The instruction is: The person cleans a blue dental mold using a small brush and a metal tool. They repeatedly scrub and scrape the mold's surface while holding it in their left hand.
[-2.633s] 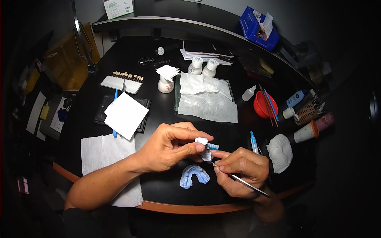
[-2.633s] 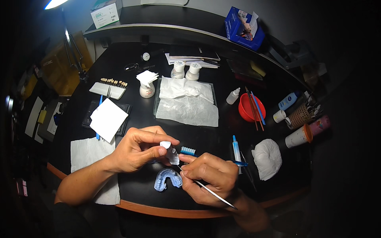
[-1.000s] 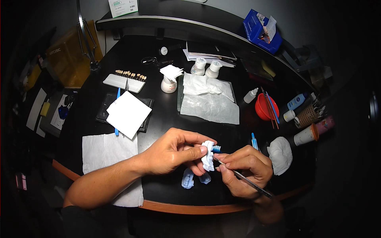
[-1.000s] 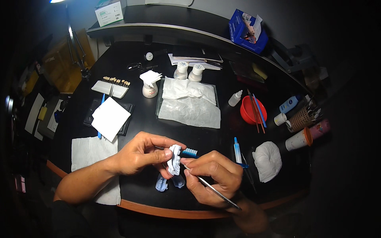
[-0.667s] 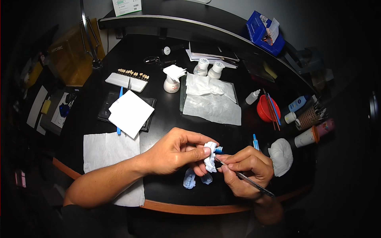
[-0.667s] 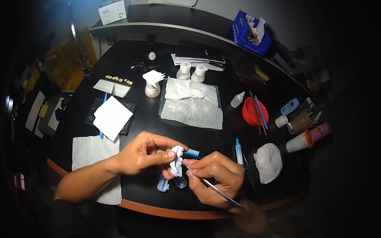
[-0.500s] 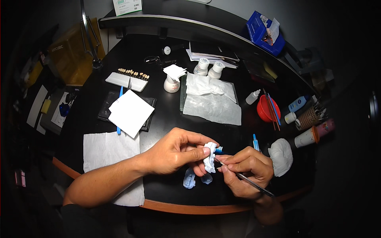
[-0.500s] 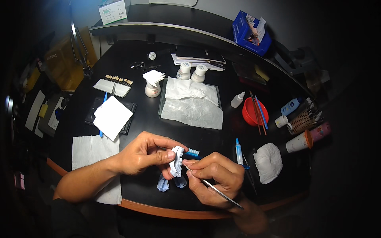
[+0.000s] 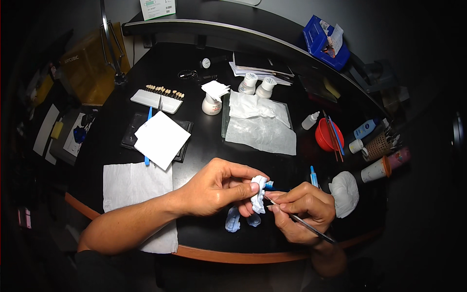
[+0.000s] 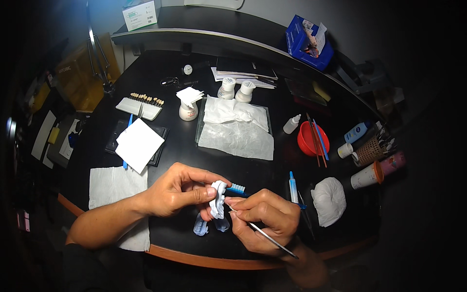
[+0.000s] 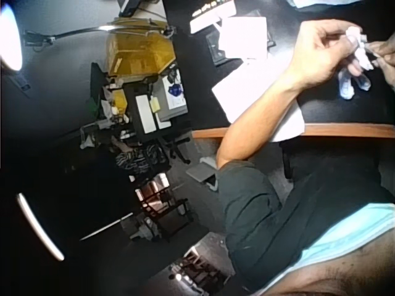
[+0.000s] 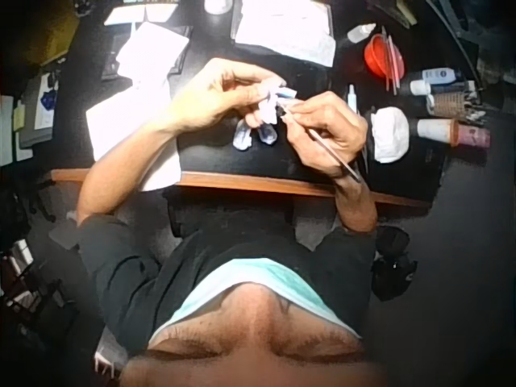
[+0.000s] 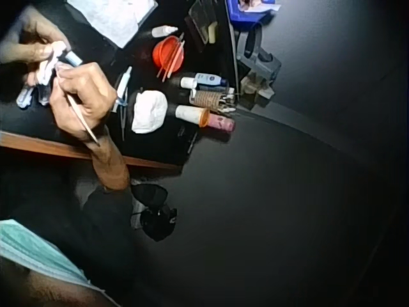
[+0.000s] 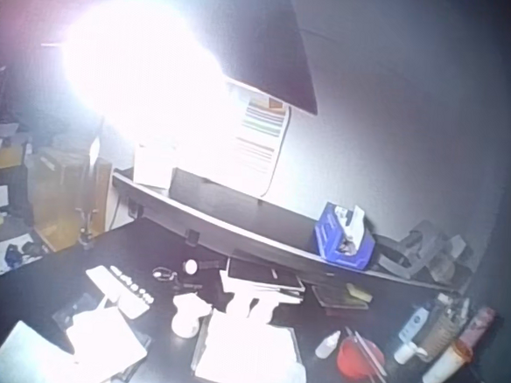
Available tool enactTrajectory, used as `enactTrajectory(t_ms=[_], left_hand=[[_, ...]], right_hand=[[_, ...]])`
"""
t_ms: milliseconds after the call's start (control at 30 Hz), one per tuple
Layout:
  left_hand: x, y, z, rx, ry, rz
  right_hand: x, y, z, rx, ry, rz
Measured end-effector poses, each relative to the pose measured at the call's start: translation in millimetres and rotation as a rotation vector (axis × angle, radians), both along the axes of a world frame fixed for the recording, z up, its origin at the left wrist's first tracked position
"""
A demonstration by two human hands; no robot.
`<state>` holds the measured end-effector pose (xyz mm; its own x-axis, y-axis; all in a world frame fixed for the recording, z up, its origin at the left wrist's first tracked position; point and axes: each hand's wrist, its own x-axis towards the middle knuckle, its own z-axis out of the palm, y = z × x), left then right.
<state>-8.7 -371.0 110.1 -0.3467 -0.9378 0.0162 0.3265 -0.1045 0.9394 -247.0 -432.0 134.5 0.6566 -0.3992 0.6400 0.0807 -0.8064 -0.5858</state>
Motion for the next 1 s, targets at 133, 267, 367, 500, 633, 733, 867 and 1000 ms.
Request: enactTrajectory(t_ms=[133, 267, 367, 500, 633, 733, 867, 1000], left_hand=[[-0.2, -0.5, 0.3, 0.004, 0.01, 0.0], [-0.5, -0.6, -3.7, 0.009, 0.034, 0.005], [-0.4, -0.8, -5.4, 0.003, 0.055, 0.002], [-0.3, -1.7, -5.3, 0.037, 0.109, -0.006], [0.8, -1.6, -4.9, 0.059, 0.145, -0.014], [1.5, -2.1, -3.9, 0.045, 0.136, -0.019], [2.3, -0.7, -0.7, 0.021, 0.112, -0.02], [2.2, -0.3, -1.8, 0.016, 0.127, -0.017]], right_hand=[[-1.1, -0.2, 0.2, 0.005, 0.003, 0.012], [0.0, -0.1, -1.2, -0.006, -0.011, 0.008], [0.3, 0.6, -0.3, -0.015, -0.017, 0.012], [-0.1, 0.8, -1.1, -0.025, -0.038, 0.018], [-0.7, 1.2, -1.0, -0.01, -0.029, 0.03], [-0.8, 1.0, -2.2, -0.013, -0.045, 0.054], [-0.2, 4.6, -4.0, 0.058, -0.116, 0.028], [0.6, 0.9, -3.6, 0.008, -0.097, 0.069]])
